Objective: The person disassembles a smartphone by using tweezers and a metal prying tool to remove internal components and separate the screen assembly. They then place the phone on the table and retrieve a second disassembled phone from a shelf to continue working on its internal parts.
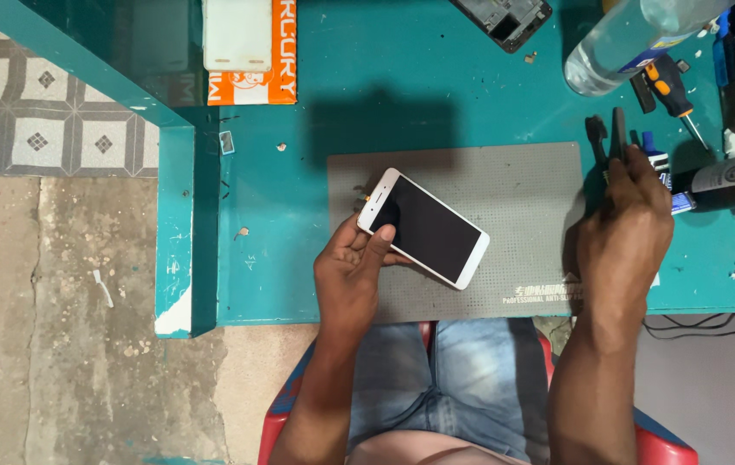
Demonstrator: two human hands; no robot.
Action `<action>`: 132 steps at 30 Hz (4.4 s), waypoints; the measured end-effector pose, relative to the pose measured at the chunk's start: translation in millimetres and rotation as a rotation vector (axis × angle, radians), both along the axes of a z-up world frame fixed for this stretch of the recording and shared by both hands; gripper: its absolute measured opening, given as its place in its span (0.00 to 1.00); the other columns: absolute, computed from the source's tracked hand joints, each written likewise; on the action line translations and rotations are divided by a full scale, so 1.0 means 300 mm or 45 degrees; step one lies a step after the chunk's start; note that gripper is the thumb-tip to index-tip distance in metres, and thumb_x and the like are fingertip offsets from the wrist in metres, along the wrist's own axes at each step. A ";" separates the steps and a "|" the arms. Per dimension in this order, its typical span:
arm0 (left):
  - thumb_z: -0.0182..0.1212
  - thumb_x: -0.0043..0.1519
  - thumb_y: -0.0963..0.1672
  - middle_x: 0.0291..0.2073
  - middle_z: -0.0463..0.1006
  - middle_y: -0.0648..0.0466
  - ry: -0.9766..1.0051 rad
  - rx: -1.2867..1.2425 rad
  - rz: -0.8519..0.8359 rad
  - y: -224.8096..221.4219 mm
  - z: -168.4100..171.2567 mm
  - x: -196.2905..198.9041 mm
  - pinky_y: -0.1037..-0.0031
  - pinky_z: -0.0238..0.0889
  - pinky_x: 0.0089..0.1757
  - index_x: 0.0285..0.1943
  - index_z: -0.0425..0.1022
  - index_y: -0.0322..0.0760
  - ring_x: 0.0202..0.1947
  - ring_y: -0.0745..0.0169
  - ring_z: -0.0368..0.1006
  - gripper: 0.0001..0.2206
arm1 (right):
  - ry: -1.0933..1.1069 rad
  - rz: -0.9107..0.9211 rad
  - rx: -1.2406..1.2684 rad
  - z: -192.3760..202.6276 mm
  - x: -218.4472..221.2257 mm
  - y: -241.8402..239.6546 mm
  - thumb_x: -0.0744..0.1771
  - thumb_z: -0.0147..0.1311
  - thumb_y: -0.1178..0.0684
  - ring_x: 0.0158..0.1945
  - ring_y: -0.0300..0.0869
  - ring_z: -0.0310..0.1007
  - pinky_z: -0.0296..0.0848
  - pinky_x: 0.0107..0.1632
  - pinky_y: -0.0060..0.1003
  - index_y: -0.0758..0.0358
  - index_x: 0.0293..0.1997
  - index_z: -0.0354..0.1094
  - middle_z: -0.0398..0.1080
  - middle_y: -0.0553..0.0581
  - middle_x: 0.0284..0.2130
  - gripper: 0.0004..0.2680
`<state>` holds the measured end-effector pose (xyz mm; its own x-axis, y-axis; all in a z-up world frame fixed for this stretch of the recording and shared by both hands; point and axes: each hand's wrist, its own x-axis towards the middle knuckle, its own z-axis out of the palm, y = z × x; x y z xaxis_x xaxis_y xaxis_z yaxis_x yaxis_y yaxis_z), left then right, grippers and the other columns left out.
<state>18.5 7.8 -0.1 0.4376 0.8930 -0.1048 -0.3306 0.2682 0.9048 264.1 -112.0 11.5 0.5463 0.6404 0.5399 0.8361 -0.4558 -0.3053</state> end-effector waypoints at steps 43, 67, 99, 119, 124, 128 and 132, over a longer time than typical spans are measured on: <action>0.55 0.69 0.41 0.38 0.81 0.46 0.123 0.127 -0.043 0.055 -0.031 0.027 0.69 0.80 0.39 0.60 0.70 0.22 0.36 0.62 0.80 0.14 | -0.074 0.312 0.060 0.019 -0.044 0.041 0.71 0.54 0.66 0.56 0.58 0.71 0.71 0.60 0.48 0.77 0.53 0.73 0.73 0.68 0.56 0.07; 0.54 0.69 0.43 0.42 0.82 0.43 0.023 0.079 -0.100 0.050 0.017 0.014 0.64 0.80 0.43 0.64 0.65 0.23 0.41 0.56 0.82 0.18 | 0.002 0.261 0.122 0.050 -0.045 0.035 0.65 0.56 0.70 0.55 0.55 0.75 0.73 0.59 0.46 0.69 0.55 0.75 0.75 0.62 0.53 0.13; 0.53 0.68 0.40 0.39 0.81 0.40 0.048 -0.038 -0.056 0.064 0.007 0.022 0.62 0.81 0.43 0.63 0.62 0.20 0.39 0.53 0.82 0.18 | 0.016 0.367 0.133 0.112 -0.057 0.049 0.62 0.56 0.71 0.48 0.51 0.74 0.70 0.52 0.45 0.64 0.52 0.76 0.77 0.57 0.48 0.15; 0.59 0.65 0.43 0.31 0.82 0.43 0.481 0.023 -0.077 0.045 0.045 0.072 0.74 0.77 0.31 0.65 0.68 0.21 0.29 0.59 0.83 0.22 | 0.272 0.343 0.141 0.045 -0.035 0.051 0.66 0.58 0.63 0.45 0.51 0.76 0.76 0.45 0.41 0.64 0.62 0.71 0.69 0.63 0.48 0.16; 0.60 0.65 0.44 0.32 0.81 0.44 0.454 -0.059 -0.076 0.053 0.041 0.077 0.75 0.75 0.29 0.64 0.68 0.20 0.28 0.58 0.82 0.22 | 0.233 0.366 -0.103 0.078 -0.041 0.047 0.57 0.71 0.39 0.36 0.50 0.75 0.74 0.34 0.43 0.61 0.55 0.74 0.72 0.60 0.44 0.26; 0.60 0.65 0.44 0.32 0.82 0.44 0.416 -0.062 -0.062 0.047 0.045 0.077 0.75 0.74 0.28 0.65 0.67 0.20 0.27 0.58 0.81 0.23 | 0.273 0.504 -0.143 0.069 -0.032 0.059 0.54 0.73 0.37 0.37 0.51 0.76 0.74 0.37 0.44 0.65 0.44 0.65 0.74 0.59 0.45 0.26; 0.59 0.66 0.44 0.32 0.81 0.43 0.432 -0.063 -0.083 0.045 0.039 0.073 0.75 0.75 0.29 0.65 0.66 0.21 0.28 0.58 0.82 0.23 | 0.172 0.653 -0.078 0.069 -0.037 0.060 0.53 0.74 0.36 0.40 0.54 0.76 0.74 0.40 0.46 0.64 0.40 0.58 0.75 0.60 0.43 0.28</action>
<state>40.4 21.3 11.5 0.4261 0.8547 -0.2964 0.0062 0.3249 0.9457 253.0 -94.0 32.2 0.2171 0.8717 0.4393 0.9113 -0.0197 -0.4113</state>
